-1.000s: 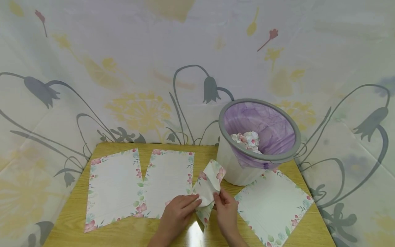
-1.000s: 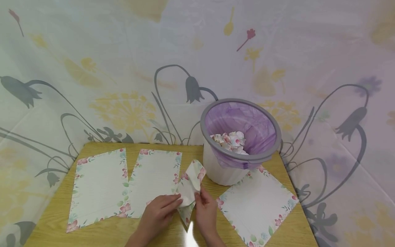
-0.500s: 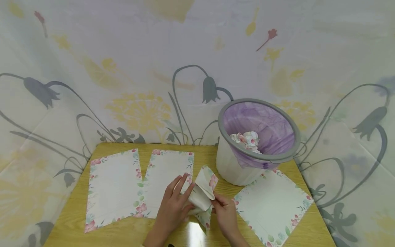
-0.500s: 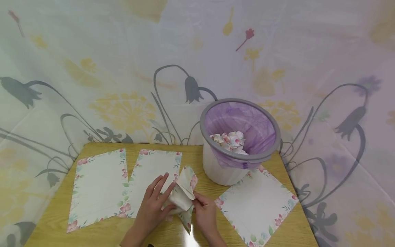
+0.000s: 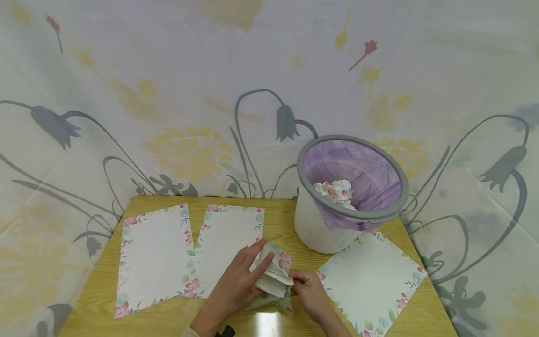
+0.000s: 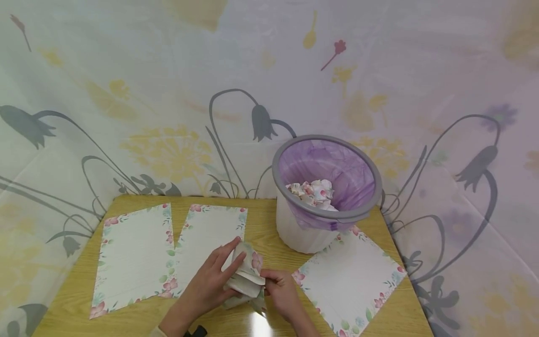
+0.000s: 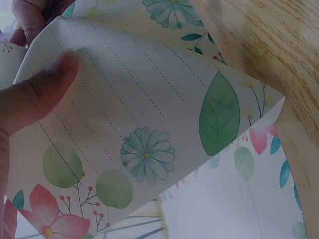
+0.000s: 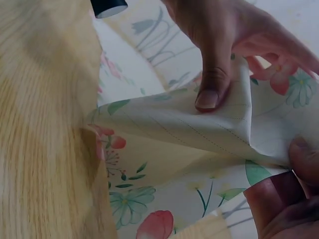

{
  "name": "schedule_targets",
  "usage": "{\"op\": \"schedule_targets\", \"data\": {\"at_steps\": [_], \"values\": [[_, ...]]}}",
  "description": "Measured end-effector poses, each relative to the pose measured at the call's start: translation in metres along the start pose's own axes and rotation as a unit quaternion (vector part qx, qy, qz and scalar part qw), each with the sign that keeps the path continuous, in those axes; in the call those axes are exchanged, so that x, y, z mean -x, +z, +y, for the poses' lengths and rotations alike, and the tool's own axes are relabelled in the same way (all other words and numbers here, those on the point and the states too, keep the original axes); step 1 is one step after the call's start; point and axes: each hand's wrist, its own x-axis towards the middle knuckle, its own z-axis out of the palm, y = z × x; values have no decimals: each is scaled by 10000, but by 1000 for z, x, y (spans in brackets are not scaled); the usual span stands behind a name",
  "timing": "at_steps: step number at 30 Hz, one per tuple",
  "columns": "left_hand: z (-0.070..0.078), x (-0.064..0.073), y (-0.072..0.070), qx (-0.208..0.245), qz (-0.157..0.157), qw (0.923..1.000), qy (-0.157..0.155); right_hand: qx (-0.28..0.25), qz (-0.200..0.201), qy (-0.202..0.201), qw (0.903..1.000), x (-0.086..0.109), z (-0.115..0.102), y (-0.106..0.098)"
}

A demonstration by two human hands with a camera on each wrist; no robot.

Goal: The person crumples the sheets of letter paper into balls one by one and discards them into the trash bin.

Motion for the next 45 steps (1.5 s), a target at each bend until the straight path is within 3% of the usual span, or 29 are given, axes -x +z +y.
{"op": "schedule_targets", "data": {"at_steps": [5,12,19,24,30,36,45], "values": [[4,-1,2,336,138,9992,-136,23,45,-21,10000,-1,0,0],[7,2,8,376,466,9981,-115,206,807,188,9963,-3,-2,9],[3,0,15,478,1285,9888,581,-68,1272,315,9913,-6,2,14],[3,-2,15,429,1527,9851,661,-409,1229,344,9910,-9,-1,15],[4,-1,13,323,1495,9868,526,-806,1154,350,9894,-9,2,19],[2,-4,14,525,1693,9826,549,-1081,1111,335,9873,-6,2,20],[-2,-6,10,977,1843,9780,28,-968,898,351,9906,-5,-2,21]]}}
